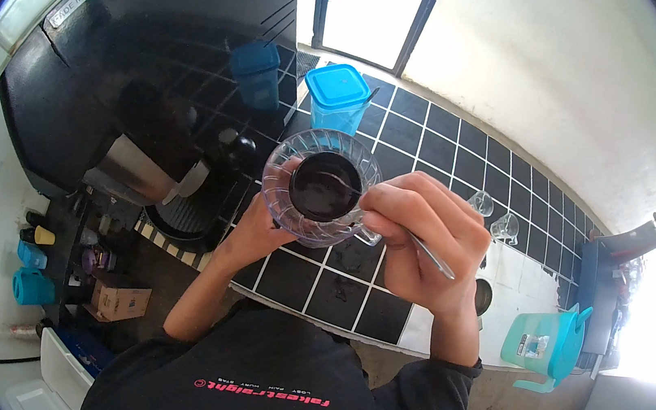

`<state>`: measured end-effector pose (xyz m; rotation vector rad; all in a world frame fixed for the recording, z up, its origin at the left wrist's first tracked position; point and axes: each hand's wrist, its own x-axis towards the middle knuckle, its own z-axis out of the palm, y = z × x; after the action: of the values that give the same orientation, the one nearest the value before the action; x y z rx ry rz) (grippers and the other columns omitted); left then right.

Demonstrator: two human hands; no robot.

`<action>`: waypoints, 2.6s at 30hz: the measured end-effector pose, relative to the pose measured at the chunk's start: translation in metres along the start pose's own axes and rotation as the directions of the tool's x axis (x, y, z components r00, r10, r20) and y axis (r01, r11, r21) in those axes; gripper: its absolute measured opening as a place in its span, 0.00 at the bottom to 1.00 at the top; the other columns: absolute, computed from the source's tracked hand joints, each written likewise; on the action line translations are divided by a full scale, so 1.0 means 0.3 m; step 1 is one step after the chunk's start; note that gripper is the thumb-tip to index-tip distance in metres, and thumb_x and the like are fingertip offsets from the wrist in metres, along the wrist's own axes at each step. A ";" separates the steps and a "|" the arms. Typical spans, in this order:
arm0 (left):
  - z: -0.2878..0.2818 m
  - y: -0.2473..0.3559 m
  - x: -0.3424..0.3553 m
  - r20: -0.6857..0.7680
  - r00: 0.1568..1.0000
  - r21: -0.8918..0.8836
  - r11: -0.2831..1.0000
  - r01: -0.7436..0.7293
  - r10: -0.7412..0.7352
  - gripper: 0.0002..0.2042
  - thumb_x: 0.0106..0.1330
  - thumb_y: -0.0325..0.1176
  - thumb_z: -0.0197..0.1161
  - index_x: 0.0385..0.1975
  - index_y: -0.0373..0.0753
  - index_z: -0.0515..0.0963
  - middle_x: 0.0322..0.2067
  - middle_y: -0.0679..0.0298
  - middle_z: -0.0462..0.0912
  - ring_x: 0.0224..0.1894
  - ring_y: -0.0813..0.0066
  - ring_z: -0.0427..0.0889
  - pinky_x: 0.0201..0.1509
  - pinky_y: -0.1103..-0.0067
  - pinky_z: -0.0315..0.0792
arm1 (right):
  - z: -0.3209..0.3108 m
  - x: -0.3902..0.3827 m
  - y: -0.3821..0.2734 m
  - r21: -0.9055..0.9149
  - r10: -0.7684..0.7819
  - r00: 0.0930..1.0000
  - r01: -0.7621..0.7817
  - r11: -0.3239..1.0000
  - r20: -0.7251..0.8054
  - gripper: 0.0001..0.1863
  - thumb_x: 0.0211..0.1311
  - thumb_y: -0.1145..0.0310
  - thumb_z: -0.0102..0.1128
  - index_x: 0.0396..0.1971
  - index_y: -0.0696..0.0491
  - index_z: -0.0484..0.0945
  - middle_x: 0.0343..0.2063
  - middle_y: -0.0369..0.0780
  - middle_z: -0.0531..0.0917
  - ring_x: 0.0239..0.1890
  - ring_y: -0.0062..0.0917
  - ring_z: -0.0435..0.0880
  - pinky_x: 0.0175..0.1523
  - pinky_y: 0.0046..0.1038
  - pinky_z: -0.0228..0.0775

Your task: The person is preparing a coffee drink by stirring a dark liquid in a pitcher, adding powder, and pouring water.

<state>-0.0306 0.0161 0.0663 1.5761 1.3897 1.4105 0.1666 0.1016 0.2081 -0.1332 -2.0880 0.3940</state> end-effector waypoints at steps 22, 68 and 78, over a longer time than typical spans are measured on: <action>-0.006 0.018 0.005 0.020 1.000 0.007 1.000 -0.007 0.007 0.44 0.53 0.27 0.68 0.70 0.39 0.50 0.67 0.51 0.61 0.70 0.51 0.59 0.72 0.66 0.55 | 0.034 -0.016 0.008 -0.120 -0.133 0.978 0.154 0.981 0.163 0.14 0.43 0.66 0.72 0.29 0.55 0.79 0.23 0.37 0.77 0.23 0.26 0.79 0.24 0.24 0.69; 0.001 0.007 0.004 0.016 1.000 0.005 1.000 -0.021 0.021 0.45 0.55 0.31 0.71 0.70 0.38 0.48 0.67 0.50 0.62 0.70 0.52 0.61 0.71 0.66 0.56 | 0.045 -0.027 -0.021 -0.115 -0.196 0.964 0.218 0.969 0.177 0.13 0.43 0.65 0.73 0.25 0.54 0.78 0.22 0.36 0.76 0.23 0.26 0.79 0.26 0.25 0.71; 0.001 0.003 0.008 0.025 0.999 0.006 0.999 -0.033 0.033 0.45 0.55 0.30 0.71 0.71 0.39 0.49 0.67 0.50 0.62 0.70 0.55 0.61 0.71 0.68 0.56 | 0.042 -0.017 -0.017 -0.167 -0.248 0.961 0.266 0.949 0.120 0.12 0.46 0.64 0.72 0.26 0.54 0.78 0.22 0.36 0.75 0.23 0.26 0.79 0.25 0.24 0.71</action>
<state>-0.0302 0.0181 0.0678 1.6227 1.3609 1.4019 0.1590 0.0926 0.1996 0.0535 -2.2014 0.0510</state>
